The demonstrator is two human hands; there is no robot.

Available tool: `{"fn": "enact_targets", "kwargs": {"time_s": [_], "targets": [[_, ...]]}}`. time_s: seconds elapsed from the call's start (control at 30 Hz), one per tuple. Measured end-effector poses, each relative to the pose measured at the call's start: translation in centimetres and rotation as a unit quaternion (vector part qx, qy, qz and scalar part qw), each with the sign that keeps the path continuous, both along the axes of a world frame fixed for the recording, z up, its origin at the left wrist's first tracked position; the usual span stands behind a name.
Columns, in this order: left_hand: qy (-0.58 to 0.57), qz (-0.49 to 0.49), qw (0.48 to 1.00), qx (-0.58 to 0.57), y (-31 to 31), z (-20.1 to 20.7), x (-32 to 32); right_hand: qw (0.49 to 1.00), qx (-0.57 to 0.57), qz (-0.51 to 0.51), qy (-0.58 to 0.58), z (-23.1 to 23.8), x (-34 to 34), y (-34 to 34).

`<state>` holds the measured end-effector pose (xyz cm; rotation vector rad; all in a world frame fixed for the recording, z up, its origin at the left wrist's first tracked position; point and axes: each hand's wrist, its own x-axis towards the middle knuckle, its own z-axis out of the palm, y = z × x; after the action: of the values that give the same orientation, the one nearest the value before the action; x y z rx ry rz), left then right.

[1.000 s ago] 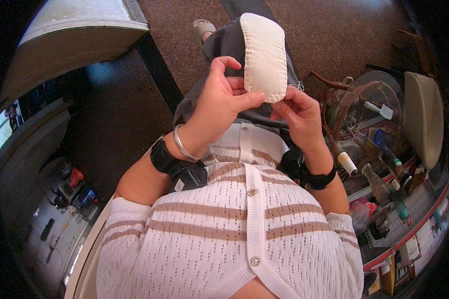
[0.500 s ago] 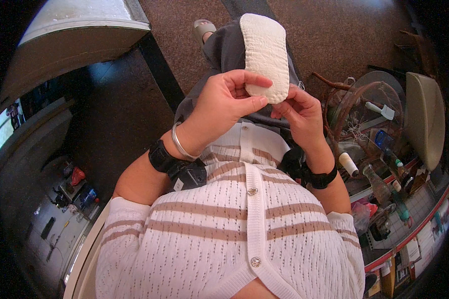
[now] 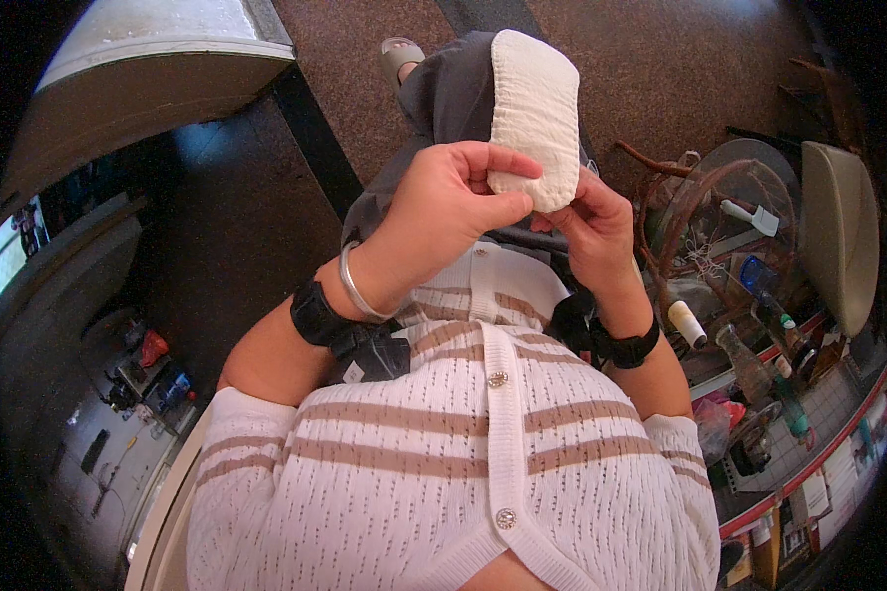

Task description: The person sews along the edge of a white shoe insole using a needle and thread, pulling the thread tight through each stitch and occasionally reaching for more thread or adjusting the insole.

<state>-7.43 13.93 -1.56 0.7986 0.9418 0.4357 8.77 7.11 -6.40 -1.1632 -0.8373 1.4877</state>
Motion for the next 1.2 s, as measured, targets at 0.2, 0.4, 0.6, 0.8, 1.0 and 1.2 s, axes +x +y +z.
{"fn": "enact_targets", "kwargs": {"time_s": [0.2, 0.4, 0.6, 0.8, 1.0, 1.2], "targets": [[0.041, -0.029, 0.999, 0.022, 0.3, 0.9, 0.4, 1.0, 0.002, -0.01, 0.007, -0.1, -0.2, -0.2], [0.023, -0.016, 1.0, 0.004, 0.4, 1.7, 0.6, 0.998, -0.026, -0.021, 0.044, 0.1, -0.2, -0.2], [0.011, 0.0, 1.0, -0.01, 0.0, 0.8, 0.6, 0.999, 0.021, -0.023, -0.021, 0.4, -0.1, 0.0], [0.037, -0.022, 0.999, 0.006, -0.2, 0.7, 0.7, 0.996, 0.051, -0.038, -0.059, 0.5, -0.2, -0.2], [0.027, -0.022, 0.999, -0.002, -0.1, 1.4, 0.9, 0.998, 0.046, -0.048, -0.024, 0.4, -0.4, 0.1], [0.001, 0.003, 1.0, -0.017, -0.2, 1.2, 0.6, 1.0, -0.017, -0.005, -0.017, 0.5, -0.1, -0.4]]}}
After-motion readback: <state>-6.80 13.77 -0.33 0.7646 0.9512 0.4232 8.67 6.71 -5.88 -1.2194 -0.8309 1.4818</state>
